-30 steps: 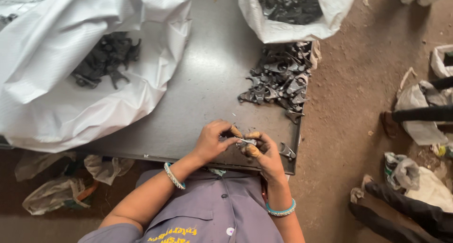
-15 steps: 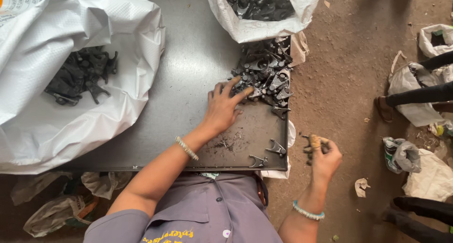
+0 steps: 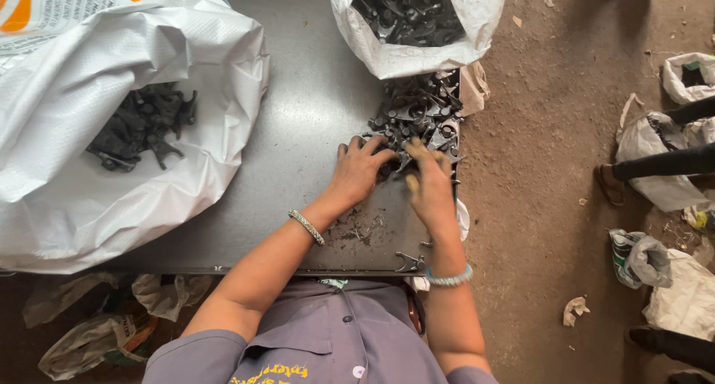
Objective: The person stands at a metal table and sorts small dark metal castings, picking pieces one at a time from a pile, turning them in their hands, and placing accepted pieces aside while tossing others off the table. At the end they sweep debris off the table and move a filled sack.
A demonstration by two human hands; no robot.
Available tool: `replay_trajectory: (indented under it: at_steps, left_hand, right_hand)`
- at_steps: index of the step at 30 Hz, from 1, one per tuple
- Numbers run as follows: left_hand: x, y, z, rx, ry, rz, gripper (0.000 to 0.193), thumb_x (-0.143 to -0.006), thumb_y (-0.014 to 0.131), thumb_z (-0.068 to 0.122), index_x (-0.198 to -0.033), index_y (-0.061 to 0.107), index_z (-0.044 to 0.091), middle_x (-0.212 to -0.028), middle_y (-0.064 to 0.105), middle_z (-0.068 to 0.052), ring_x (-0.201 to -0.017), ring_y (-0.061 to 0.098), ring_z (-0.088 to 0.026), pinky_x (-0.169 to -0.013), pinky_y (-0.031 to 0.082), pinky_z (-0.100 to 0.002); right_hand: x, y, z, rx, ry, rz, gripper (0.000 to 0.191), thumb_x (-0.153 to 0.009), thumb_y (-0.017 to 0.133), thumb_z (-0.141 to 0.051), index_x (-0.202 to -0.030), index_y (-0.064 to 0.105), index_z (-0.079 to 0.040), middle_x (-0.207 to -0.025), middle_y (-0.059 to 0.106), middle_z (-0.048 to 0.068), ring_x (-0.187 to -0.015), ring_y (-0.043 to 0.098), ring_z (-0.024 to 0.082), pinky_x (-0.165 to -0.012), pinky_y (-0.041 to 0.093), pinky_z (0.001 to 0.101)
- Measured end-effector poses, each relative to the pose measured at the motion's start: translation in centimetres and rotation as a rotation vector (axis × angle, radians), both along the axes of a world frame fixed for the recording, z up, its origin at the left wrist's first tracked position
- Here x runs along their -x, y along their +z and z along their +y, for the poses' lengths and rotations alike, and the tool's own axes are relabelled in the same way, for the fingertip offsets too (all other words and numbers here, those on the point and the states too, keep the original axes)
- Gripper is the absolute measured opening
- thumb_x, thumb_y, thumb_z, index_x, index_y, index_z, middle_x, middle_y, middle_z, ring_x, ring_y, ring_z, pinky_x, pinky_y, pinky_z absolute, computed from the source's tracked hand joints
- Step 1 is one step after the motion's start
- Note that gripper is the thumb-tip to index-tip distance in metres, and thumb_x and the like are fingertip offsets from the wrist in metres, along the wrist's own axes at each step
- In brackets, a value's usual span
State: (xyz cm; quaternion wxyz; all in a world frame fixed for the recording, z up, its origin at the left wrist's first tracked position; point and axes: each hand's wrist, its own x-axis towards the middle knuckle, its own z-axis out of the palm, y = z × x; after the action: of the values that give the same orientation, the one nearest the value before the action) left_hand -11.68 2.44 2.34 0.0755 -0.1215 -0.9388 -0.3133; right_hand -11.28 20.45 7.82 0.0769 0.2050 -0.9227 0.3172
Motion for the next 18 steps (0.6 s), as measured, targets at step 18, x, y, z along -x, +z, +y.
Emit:
replay_trajectory:
  at_steps: [18]
  left_hand:
    - [-9.4, 2.5, -3.7, -0.347, 0.016, -0.060, 0.041, -0.066, 0.089, 0.021, -0.104, 0.076, 0.023, -0.119, 0.064, -0.004, -0.106, 0.058, -0.033, -0.093, 0.048, -0.047]
  right_hand:
    - [-8.1, -3.8, -0.1, 0.181, -0.024, 0.073, 0.061, -0.076, 0.083, 0.009, -0.128, 0.053, -0.003, -0.109, 0.065, 0.014, -0.102, 0.067, 0.029, -0.091, 0.053, 0.0363]
